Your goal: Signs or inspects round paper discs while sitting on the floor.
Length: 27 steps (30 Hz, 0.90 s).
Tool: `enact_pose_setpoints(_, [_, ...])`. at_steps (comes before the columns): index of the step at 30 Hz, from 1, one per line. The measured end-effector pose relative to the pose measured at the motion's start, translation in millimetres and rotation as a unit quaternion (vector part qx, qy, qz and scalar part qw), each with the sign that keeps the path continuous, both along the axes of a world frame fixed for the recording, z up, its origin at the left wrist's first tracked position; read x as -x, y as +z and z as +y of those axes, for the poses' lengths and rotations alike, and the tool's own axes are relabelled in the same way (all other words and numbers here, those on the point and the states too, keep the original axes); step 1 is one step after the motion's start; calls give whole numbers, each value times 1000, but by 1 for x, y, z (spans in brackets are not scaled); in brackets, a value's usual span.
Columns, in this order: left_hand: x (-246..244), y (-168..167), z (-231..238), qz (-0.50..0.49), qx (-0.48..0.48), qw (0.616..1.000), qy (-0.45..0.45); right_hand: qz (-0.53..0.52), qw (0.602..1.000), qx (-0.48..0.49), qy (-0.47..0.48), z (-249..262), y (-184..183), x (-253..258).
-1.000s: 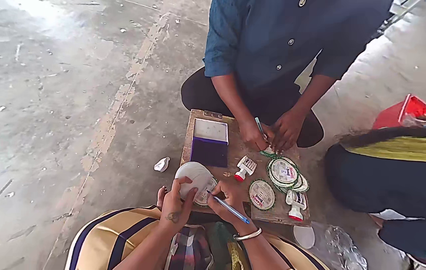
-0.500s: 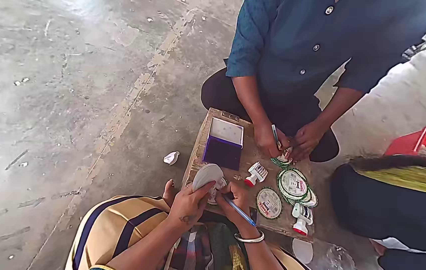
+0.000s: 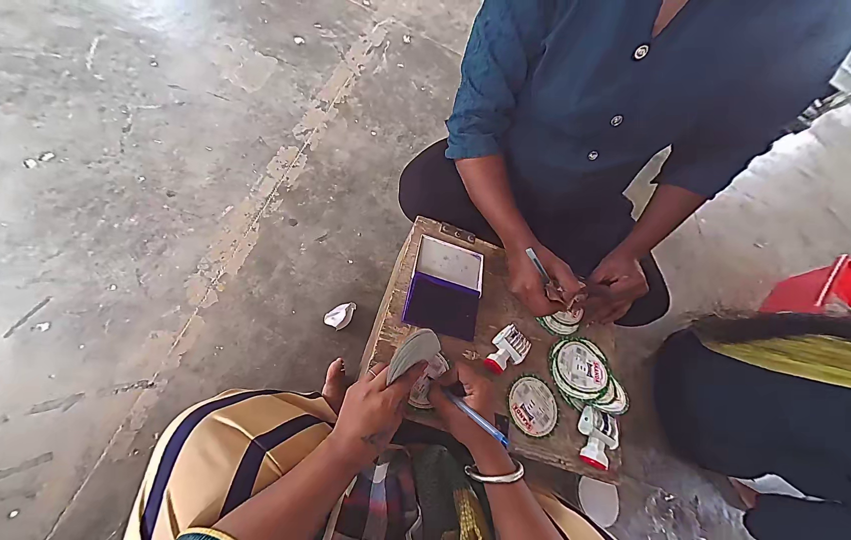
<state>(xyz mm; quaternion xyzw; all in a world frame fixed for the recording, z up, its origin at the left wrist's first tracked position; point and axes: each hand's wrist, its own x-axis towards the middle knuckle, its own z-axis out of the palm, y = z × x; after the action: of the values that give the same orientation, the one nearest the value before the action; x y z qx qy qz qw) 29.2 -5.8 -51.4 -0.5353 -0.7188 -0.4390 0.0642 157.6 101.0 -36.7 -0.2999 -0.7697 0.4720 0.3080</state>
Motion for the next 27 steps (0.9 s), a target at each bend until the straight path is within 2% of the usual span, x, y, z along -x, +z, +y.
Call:
enact_pose_setpoints(9, [2,10,-2,-82,60,995,-8,-16,1000,-20,5,1,0,1])
enact_pose_setpoints(20, [2,8,0,-82,46,996,-5,-34,999,-35,-13,0,-1,2])
enact_pose_setpoints(24, [4,13,-3,-122,62,990,-20,-8,999,-30,-22,-2,-2,4])
enact_pose_setpoints(27, [4,15,-2,-149,61,987,-20,-31,999,-31,-21,-2,-3,3])
